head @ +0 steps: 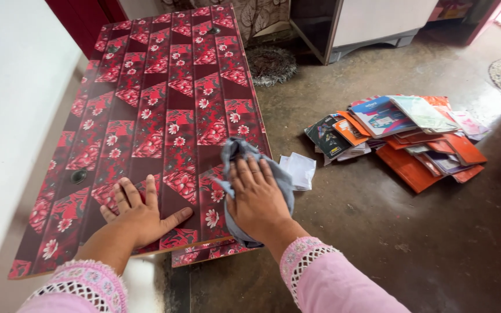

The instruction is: The person wipes the top surface of a floral-patterned wooden table with a blue cloth. They then move to the lower shelves of the same table and wipe them with the same cloth.

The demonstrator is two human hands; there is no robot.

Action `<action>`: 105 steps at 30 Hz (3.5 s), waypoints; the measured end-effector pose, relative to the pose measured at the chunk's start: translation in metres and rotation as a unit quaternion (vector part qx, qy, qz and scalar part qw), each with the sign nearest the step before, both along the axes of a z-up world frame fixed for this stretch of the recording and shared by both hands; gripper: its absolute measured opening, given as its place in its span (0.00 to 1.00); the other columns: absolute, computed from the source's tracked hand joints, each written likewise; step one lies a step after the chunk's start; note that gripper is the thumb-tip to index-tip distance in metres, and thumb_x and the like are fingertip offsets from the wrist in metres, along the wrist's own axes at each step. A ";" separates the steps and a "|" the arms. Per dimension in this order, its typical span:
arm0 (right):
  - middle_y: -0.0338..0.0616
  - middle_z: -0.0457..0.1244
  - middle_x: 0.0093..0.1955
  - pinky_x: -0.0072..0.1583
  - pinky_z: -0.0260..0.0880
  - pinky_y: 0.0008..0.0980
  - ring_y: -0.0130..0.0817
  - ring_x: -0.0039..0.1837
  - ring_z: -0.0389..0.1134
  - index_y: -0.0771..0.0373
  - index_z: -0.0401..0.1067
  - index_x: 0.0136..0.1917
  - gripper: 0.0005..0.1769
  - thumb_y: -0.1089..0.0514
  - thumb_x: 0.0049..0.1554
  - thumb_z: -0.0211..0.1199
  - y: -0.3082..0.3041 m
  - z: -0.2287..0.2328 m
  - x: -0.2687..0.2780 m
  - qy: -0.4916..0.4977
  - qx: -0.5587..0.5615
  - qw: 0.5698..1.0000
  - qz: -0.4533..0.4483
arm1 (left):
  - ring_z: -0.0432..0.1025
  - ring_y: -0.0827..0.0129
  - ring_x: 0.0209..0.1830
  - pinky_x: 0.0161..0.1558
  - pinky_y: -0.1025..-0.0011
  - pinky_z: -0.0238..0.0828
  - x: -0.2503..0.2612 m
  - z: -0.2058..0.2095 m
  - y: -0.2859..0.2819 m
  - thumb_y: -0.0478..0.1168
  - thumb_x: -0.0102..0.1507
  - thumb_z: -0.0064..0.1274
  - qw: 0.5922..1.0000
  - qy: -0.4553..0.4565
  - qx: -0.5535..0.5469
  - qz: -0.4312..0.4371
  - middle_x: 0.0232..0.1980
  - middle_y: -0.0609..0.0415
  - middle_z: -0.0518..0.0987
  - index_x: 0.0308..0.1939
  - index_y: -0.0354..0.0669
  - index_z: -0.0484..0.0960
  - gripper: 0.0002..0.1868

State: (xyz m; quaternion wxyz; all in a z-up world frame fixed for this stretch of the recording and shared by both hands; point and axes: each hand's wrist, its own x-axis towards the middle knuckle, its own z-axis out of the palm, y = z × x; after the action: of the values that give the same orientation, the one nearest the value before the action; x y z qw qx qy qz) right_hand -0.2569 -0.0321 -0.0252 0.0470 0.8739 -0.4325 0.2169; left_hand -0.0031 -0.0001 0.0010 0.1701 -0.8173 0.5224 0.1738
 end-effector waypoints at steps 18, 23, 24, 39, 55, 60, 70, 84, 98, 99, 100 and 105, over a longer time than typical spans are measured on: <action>0.52 0.71 0.51 0.57 0.70 0.39 0.43 0.53 0.72 0.60 0.74 0.64 0.20 0.64 0.58 0.63 -0.018 0.021 0.103 -0.418 0.325 0.848 -0.029 | 0.33 0.45 0.85 0.79 0.47 0.40 0.068 -0.045 -0.027 0.70 0.57 0.57 0.958 0.254 -0.129 -0.037 0.84 0.41 0.40 0.82 0.62 0.48 0.55; 0.44 0.69 0.44 0.47 0.72 0.39 0.34 0.44 0.69 0.65 0.75 0.59 0.14 0.60 0.63 0.56 -0.016 0.148 0.117 -0.624 0.463 0.629 -0.016 | 0.63 0.54 0.76 0.70 0.44 0.57 0.066 0.086 0.000 0.62 0.57 0.50 0.759 0.614 -0.211 0.045 0.76 0.56 0.70 0.75 0.60 0.67 0.42; 0.43 0.70 0.43 0.47 0.73 0.38 0.34 0.44 0.70 0.65 0.75 0.59 0.14 0.60 0.63 0.56 -0.006 0.176 0.123 -0.655 0.457 0.601 0.004 | 0.66 0.54 0.74 0.69 0.44 0.56 0.059 0.124 0.011 0.61 0.58 0.49 0.739 0.635 -0.221 0.051 0.74 0.57 0.72 0.74 0.59 0.69 0.40; 0.45 0.70 0.48 0.46 0.75 0.36 0.35 0.46 0.73 0.64 0.71 0.62 0.23 0.65 0.53 0.69 0.109 0.538 0.068 -0.586 0.300 0.752 0.010 | 0.78 0.73 0.41 0.43 0.76 0.77 0.008 0.459 0.054 0.37 0.65 0.51 0.570 0.750 -0.307 -0.135 0.44 0.54 0.85 0.57 0.33 0.82 0.18; 0.51 0.68 0.55 0.49 0.79 0.34 0.34 0.49 0.72 0.64 0.72 0.68 0.28 0.70 0.53 0.67 0.122 0.690 -0.102 -0.373 0.182 0.881 0.229 | 0.79 0.65 0.37 0.42 0.68 0.78 -0.160 0.625 0.055 0.32 0.63 0.47 0.447 0.809 -0.363 -0.117 0.41 0.48 0.83 0.51 0.35 0.79 0.13; 0.47 0.68 0.49 0.47 0.80 0.38 0.36 0.46 0.75 0.68 0.73 0.57 0.19 0.69 0.52 0.68 0.087 0.740 -0.180 -0.424 0.064 0.894 0.134 | 0.80 0.58 0.43 0.49 0.61 0.79 -0.246 0.672 0.054 0.40 0.65 0.52 0.411 0.811 -0.391 -0.141 0.47 0.42 0.82 0.54 0.32 0.74 0.18; 0.48 0.67 0.49 0.51 0.78 0.35 0.36 0.49 0.72 0.70 0.71 0.55 0.12 0.64 0.57 0.64 0.010 0.740 -0.274 -0.485 0.212 0.832 0.165 | 0.81 0.57 0.48 0.49 0.60 0.82 -0.349 0.671 0.024 0.42 0.59 0.58 0.476 0.786 -0.387 -0.079 0.57 0.42 0.79 0.65 0.44 0.64 0.32; 0.40 0.59 0.68 0.58 0.74 0.39 0.36 0.59 0.68 0.51 0.68 0.68 0.44 0.45 0.40 0.78 -0.077 0.692 -0.267 -0.381 0.106 0.918 0.035 | 0.80 0.63 0.45 0.49 0.63 0.78 -0.292 0.633 -0.165 0.35 0.60 0.58 0.642 0.617 -0.454 -0.023 0.47 0.48 0.85 0.53 0.44 0.81 0.17; 0.44 0.71 0.51 0.57 0.73 0.37 0.34 0.55 0.72 0.63 0.72 0.60 0.35 0.54 0.41 0.80 -0.261 0.652 -0.273 -0.309 0.078 0.925 0.207 | 0.78 0.71 0.34 0.34 0.73 0.74 -0.320 0.606 -0.260 0.33 0.57 0.58 0.602 0.605 -0.497 -0.154 0.38 0.53 0.85 0.43 0.37 0.88 0.11; 0.43 0.71 0.48 0.56 0.73 0.38 0.34 0.52 0.72 0.64 0.75 0.57 0.29 0.56 0.43 0.78 -0.274 0.655 -0.279 -0.287 0.067 0.939 0.176 | 0.80 0.72 0.35 0.36 0.75 0.77 -0.326 0.603 -0.266 0.33 0.56 0.59 0.599 0.598 -0.505 -0.169 0.38 0.54 0.86 0.43 0.37 0.88 0.12; 0.42 0.71 0.45 0.54 0.72 0.39 0.35 0.49 0.72 0.65 0.77 0.54 0.24 0.58 0.45 0.77 -0.284 0.654 -0.288 -0.262 0.060 0.953 0.142 | 0.79 0.70 0.34 0.34 0.73 0.77 -0.336 0.600 -0.272 0.33 0.56 0.59 0.608 0.594 -0.510 -0.135 0.38 0.53 0.86 0.42 0.37 0.88 0.11; 0.44 0.70 0.39 0.45 0.70 0.36 0.31 0.41 0.70 0.66 0.74 0.49 0.16 0.65 0.46 0.72 -0.330 0.660 -0.314 -0.295 0.188 0.915 0.200 | 0.80 0.66 0.32 0.31 0.68 0.78 -0.372 0.605 -0.293 0.35 0.57 0.61 0.636 0.553 -0.537 -0.041 0.38 0.49 0.86 0.44 0.36 0.86 0.12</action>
State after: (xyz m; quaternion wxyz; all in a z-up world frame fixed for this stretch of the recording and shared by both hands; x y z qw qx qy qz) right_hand -0.5712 -0.3624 0.6353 -0.2924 0.8312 -0.2762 0.3838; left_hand -0.3750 -0.2932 0.6061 -0.6126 -0.4939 0.5527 0.2745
